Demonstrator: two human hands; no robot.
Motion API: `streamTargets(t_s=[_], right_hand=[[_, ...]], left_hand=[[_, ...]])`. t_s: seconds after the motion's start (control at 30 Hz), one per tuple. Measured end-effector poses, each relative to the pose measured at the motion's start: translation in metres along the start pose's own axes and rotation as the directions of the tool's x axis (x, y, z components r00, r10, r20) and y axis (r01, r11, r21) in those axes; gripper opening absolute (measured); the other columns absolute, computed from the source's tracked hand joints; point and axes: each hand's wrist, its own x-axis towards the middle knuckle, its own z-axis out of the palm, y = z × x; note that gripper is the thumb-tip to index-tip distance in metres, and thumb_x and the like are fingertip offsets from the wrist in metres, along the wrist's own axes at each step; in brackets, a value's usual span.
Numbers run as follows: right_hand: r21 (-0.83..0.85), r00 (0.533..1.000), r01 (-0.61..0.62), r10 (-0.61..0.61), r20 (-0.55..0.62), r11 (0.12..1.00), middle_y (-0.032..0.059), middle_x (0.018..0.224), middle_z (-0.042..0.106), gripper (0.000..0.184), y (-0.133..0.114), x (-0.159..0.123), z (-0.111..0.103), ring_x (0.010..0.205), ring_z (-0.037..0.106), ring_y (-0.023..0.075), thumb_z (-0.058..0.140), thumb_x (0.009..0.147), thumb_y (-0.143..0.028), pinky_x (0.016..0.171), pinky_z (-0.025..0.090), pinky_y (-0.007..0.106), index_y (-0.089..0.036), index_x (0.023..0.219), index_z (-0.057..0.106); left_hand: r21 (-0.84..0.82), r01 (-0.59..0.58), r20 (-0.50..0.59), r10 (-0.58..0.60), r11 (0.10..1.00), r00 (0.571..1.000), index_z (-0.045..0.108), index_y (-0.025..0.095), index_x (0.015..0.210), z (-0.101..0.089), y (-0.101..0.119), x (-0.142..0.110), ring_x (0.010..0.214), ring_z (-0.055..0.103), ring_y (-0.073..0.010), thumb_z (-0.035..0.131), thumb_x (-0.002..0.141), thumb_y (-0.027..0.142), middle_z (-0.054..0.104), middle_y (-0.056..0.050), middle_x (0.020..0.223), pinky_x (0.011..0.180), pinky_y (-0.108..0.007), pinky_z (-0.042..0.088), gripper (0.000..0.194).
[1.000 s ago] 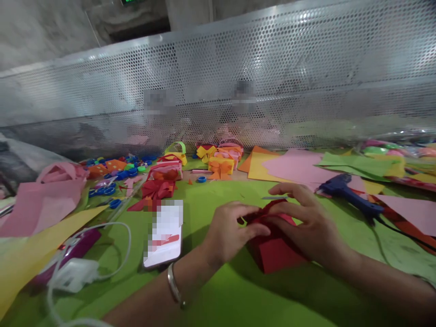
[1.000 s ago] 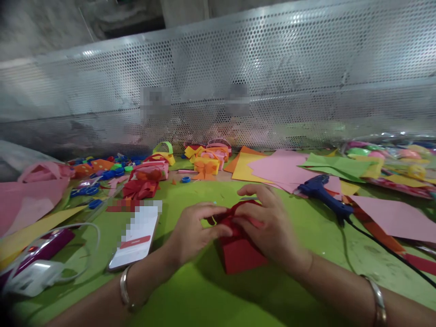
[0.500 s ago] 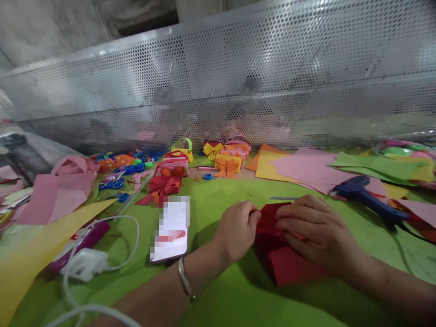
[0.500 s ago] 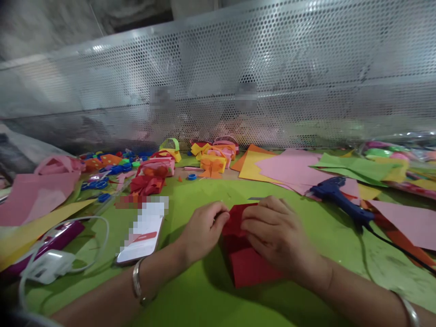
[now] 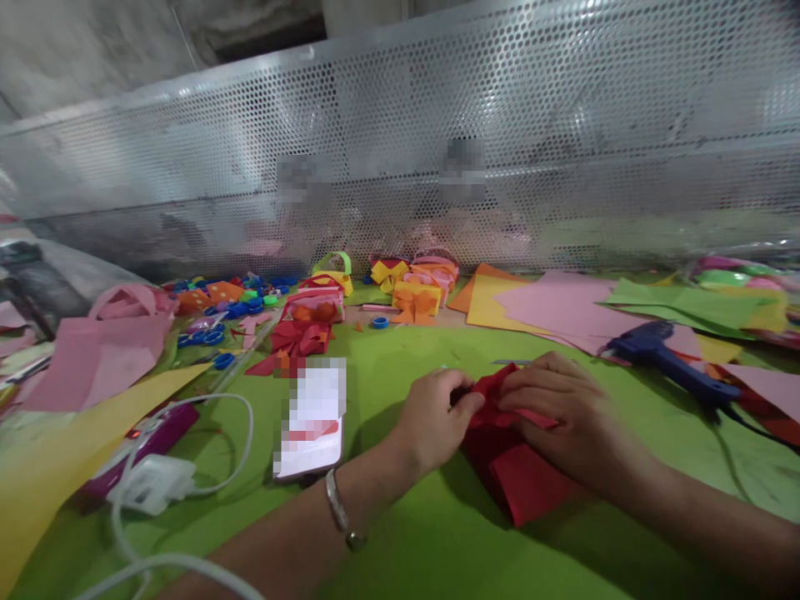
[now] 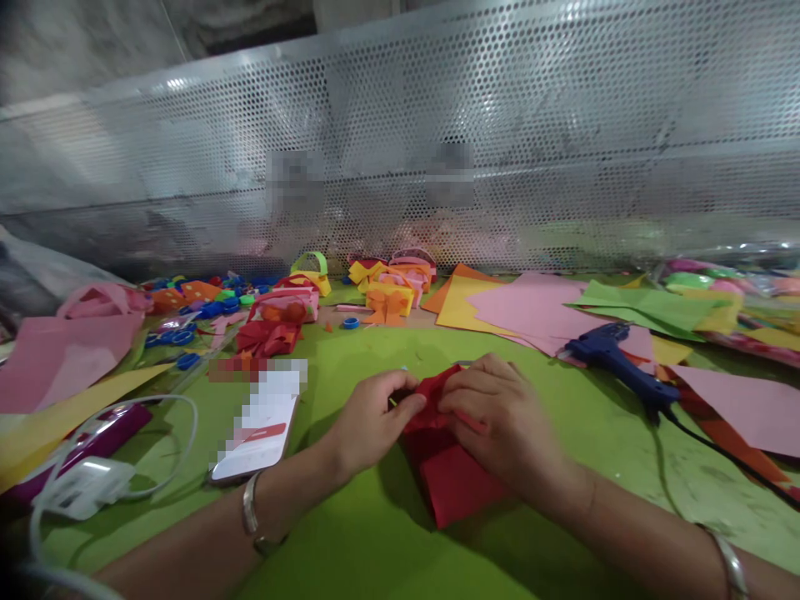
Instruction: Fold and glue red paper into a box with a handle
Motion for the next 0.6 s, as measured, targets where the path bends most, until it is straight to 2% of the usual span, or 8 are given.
streamTargets(t_s=[0.17,0.33,0.47,0.53,0.6], right_hand=[[0.047,0.999,-0.021,0.019,0.028,0.999,0.0008,0.081,0.071,0.015,-0.0053,0.0023,0.0000,0.072,0.057,0.0182,0.057,0.085,-0.013,0.067,0.045,0.036,-0.022,0.077,0.065],[0.047,0.998,-0.054,0.053,0.014,0.997,0.0019,0.079,0.070,0.010,-0.0042,0.0031,0.0019,0.074,0.056,0.0193,0.063,0.086,-0.021,0.067,0.044,0.036,-0.021,0.076,0.064],[-0.007,0.997,-0.077,0.077,-0.016,0.997,0.0041,0.080,0.068,0.015,-0.0022,0.0047,0.0020,0.075,0.056,0.0193,0.059,0.088,-0.019,0.066,0.045,0.034,-0.020,0.074,0.064],[-0.031,0.995,-0.093,0.092,-0.027,0.995,0.0052,0.080,0.067,0.016,-0.0019,0.0054,0.0009,0.075,0.055,0.0199,0.058,0.088,-0.018,0.067,0.045,0.035,-0.020,0.073,0.063],[-0.066,0.992,-0.119,0.116,-0.054,0.991,0.0065,0.082,0.065,0.016,-0.0014,0.0059,-0.0004,0.077,0.055,0.0216,0.060,0.088,-0.022,0.068,0.045,0.038,-0.020,0.072,0.063]], left_hand=[[-0.010,0.016,-0.019,-0.016,1.000,1.000,0.064,0.018,0.075,0.0016,-0.0003,0.0007,0.073,0.059,-0.0182,0.056,0.081,0.017,0.068,-0.003,0.075,0.073,-0.030,0.045,0.010],[-0.078,0.027,-0.012,-0.028,0.997,1.000,0.064,0.017,0.073,0.0036,0.0009,-0.0005,0.071,0.059,-0.0164,0.054,0.083,0.018,0.067,-0.002,0.074,0.069,-0.027,0.044,0.014],[-0.154,0.044,0.012,-0.043,0.987,0.999,0.064,0.016,0.069,0.0045,0.0010,-0.0027,0.066,0.058,-0.0158,0.049,0.090,0.030,0.065,-0.002,0.067,0.060,-0.025,0.043,0.029],[-0.200,0.057,0.041,-0.050,0.978,0.998,0.067,0.016,0.076,0.0049,0.0007,-0.0032,0.068,0.061,-0.0160,0.057,0.085,0.030,0.068,-0.003,0.072,0.059,-0.024,0.046,0.020],[-0.231,0.076,0.060,-0.064,0.970,0.996,0.070,0.015,0.085,0.0054,0.0002,-0.0029,0.073,0.064,-0.0167,0.064,0.077,0.020,0.072,-0.003,0.081,0.063,-0.024,0.048,0.011]])
